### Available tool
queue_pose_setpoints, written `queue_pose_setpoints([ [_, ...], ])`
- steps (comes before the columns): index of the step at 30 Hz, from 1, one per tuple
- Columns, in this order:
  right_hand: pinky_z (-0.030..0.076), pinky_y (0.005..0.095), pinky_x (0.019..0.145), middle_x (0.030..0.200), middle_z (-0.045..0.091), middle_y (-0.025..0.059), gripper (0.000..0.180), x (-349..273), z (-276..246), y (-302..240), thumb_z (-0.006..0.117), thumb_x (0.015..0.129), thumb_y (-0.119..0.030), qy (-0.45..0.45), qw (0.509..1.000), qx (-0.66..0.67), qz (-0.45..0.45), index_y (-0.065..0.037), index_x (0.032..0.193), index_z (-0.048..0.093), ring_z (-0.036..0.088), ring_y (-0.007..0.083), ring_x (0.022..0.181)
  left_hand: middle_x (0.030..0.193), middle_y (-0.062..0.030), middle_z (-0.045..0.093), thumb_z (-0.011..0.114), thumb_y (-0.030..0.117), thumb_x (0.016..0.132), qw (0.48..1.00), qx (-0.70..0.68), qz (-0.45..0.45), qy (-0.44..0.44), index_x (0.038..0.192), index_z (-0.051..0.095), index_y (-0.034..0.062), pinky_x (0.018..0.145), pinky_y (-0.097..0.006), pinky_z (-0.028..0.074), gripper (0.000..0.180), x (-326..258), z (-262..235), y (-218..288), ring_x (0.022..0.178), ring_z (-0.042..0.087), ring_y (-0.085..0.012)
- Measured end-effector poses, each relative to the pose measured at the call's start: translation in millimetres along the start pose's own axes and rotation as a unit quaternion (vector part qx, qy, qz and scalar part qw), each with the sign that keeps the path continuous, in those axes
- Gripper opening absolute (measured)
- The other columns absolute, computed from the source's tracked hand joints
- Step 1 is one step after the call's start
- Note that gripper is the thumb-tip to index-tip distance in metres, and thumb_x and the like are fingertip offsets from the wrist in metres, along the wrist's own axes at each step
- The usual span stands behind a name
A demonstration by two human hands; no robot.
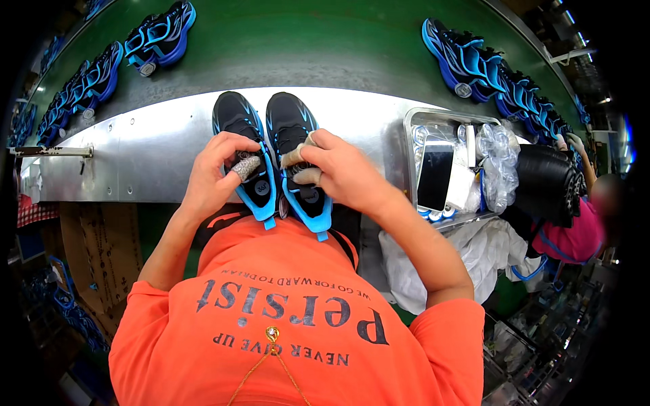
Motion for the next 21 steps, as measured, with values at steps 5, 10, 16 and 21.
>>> queue_pose_setpoints([
  [5, 0.05, 0.038, 0.067, 0.085, 0.056, 0.0097, 0.033, -17, 20, -7, 0.08, 0.077, -0.023, 0.125, 0.985, -0.102, 0.062, -0.009, 0.105, 0.07, 0.059, 0.0291, 0.072, 0.101, -0.0061, 0.06, 0.056, -0.005, 0.07, 0.999, 0.034, 0.004, 0.037, 0.107, 0.067, 0.0045, 0.075, -0.028, 0.046, 0.04, -1, 5, 4, 0.089, 0.057, -0.0191],
  [10, 0.048, 0.033, 0.07, 0.089, 0.057, 0.0104, 0.024, -14, 3, -8, 0.075, 0.082, -0.016, 0.1, 0.99, 0.02, 0.099, -0.007, 0.104, 0.072, 0.059, 0.0244, 0.081, 0.097, -0.0043, 0.058, 0.065, -0.001, 0.076, 0.998, 0.054, 0.001, 0.029, 0.11, 0.067, 0.0058, 0.072, -0.027, 0.044, 0.035, 2, 5, 2, 0.079, 0.052, -0.0173],
  [16, 0.048, 0.0328, 0.071, 0.087, 0.058, 0.0098, 0.018, -2, -6, -4, 0.072, 0.085, -0.013, 0.116, 0.991, -0.003, 0.067, -0.007, 0.102, 0.073, 0.059, 0.0234, 0.08, 0.093, -0.0036, 0.056, 0.067, 0.003, 0.08, 0.998, 0.029, 0.001, 0.049, 0.113, 0.064, 0.0063, 0.074, -0.027, 0.044, 0.034, -3, 6, 3, 0.08, 0.05, -0.0151],
  [21, 0.047, 0.0341, 0.07, 0.089, 0.058, 0.0097, 0.015, 7, -2, -2, 0.07, 0.087, -0.012, 0.084, 0.994, -0.021, 0.074, -0.005, 0.099, 0.071, 0.059, 0.0257, 0.079, 0.096, -0.0038, 0.06, 0.062, 0.002, 0.081, 0.999, -0.005, -0.013, -0.035, 0.113, 0.065, 0.0056, 0.075, -0.029, 0.045, 0.032, 3, -11, -9, 0.082, 0.052, -0.0178],
])
Point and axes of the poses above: each hand's wrist, its own x-axis towards the middle knuckle, its own z-axis out of the palm, y = z × x, the point moved 1 cm from there along x, towards the middle knuckle
